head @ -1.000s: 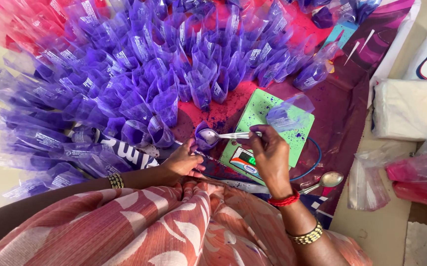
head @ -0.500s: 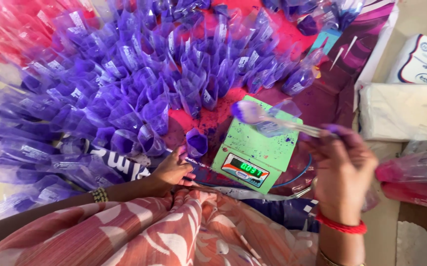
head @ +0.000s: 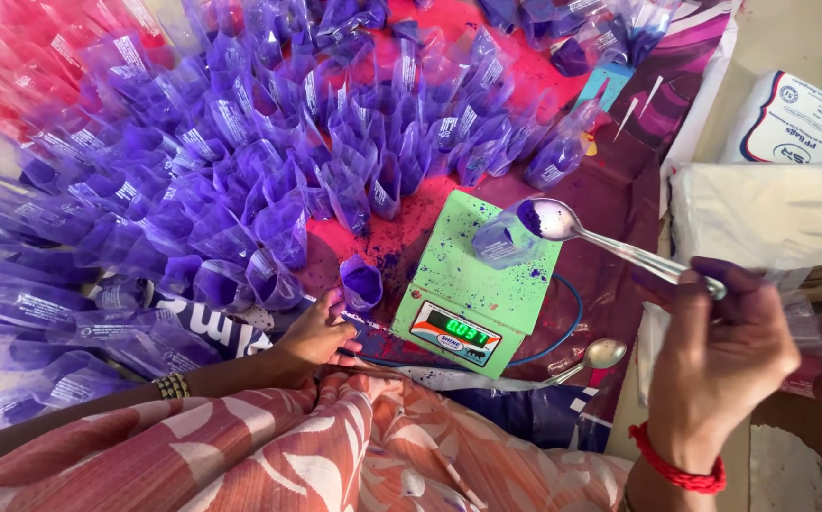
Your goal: The person sits on the floor and weighs purple powder with a spoon into a plastic cup on a small digital scale, then pours the weighed powder into a plastic pouch and sets the filled pouch aside with a large group of similar filled pouches, repeating the cycle.
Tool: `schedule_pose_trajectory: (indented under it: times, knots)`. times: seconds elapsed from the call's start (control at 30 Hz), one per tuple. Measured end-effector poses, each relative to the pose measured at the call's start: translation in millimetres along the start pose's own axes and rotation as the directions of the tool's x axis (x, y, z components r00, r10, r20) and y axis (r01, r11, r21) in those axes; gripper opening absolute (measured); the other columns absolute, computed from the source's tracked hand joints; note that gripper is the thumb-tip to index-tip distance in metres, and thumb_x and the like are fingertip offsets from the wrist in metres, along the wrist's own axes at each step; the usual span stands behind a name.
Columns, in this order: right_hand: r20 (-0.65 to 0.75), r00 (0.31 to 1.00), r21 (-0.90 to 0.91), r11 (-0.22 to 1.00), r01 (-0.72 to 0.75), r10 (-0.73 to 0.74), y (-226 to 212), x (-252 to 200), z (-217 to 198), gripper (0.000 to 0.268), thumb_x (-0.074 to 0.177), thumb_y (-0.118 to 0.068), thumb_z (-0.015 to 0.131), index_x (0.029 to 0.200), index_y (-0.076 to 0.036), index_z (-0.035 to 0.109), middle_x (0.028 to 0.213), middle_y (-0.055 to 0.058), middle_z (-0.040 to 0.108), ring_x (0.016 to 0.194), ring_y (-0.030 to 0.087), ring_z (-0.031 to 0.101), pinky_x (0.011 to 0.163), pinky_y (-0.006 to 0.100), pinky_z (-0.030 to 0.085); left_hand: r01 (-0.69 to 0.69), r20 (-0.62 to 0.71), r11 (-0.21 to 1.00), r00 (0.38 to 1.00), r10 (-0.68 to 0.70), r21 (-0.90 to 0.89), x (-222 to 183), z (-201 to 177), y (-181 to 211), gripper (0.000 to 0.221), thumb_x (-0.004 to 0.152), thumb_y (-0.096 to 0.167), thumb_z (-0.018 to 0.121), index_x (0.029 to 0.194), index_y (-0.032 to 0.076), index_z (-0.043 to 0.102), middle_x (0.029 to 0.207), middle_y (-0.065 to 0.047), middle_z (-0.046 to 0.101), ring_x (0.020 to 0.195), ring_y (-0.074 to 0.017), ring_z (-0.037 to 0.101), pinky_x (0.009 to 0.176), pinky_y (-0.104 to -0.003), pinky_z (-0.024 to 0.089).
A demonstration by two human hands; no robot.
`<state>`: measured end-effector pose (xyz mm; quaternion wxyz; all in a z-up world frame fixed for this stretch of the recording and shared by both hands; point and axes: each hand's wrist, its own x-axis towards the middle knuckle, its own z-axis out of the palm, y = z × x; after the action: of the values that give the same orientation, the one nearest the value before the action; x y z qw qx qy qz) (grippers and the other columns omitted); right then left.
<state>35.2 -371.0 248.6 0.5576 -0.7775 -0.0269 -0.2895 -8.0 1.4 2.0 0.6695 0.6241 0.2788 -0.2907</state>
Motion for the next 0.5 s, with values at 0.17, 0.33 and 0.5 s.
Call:
schedule_pose_trajectory:
  times: [0.17, 0.33, 0.5]
  knots:
    - [0.154, 0.968, -0.325, 0.915, 0.240, -0.199, 1, -11, 15, 0.007, 0.113, 0.003, 0.069, 0.120, 0.006, 0.068, 0.100, 0.013, 0.074, 0.083, 0.014, 0.072, 0.071, 0.027, 0.057, -0.003, -0.010, 1.000, 1.000, 0.003, 0.007, 1, 1, -1, 0.080, 0.090, 0.007, 0.062, 0.157, 0.022, 0.022, 0.154, -0.005, 0.041, 0.093, -0.0236, 0.070, 0.073, -0.044, 0.063]
    - [0.338, 0.901, -0.522, 0.742, 0.421, -0.273, -10, -16, 27, 0.013, 0.103, -0.002, 0.070, 0.116, -0.003, 0.072, 0.102, 0.015, 0.075, 0.076, 0.023, 0.071, 0.068, 0.034, 0.056, -0.006, -0.012, 1.000, 1.000, 0.006, -0.013, -5, 2, 3, 0.082, 0.090, 0.007, 0.061, 0.159, 0.022, 0.019, 0.158, -0.005, 0.039, 0.093, -0.0241, 0.069, 0.075, -0.044, 0.064]
    - [0.232, 0.924, -0.525, 0.761, 0.381, -0.303, -16, -13, 23, 0.011, 0.106, 0.001, 0.072, 0.117, 0.000, 0.071, 0.096, 0.013, 0.074, 0.073, 0.019, 0.068, 0.064, 0.031, 0.053, -0.002, -0.001, 1.000, 1.000, 0.002, -0.015, -8, 4, 10, 0.083, 0.090, 0.006, 0.060, 0.159, 0.023, 0.017, 0.160, -0.003, 0.036, 0.095, -0.0242, 0.069, 0.075, -0.043, 0.063]
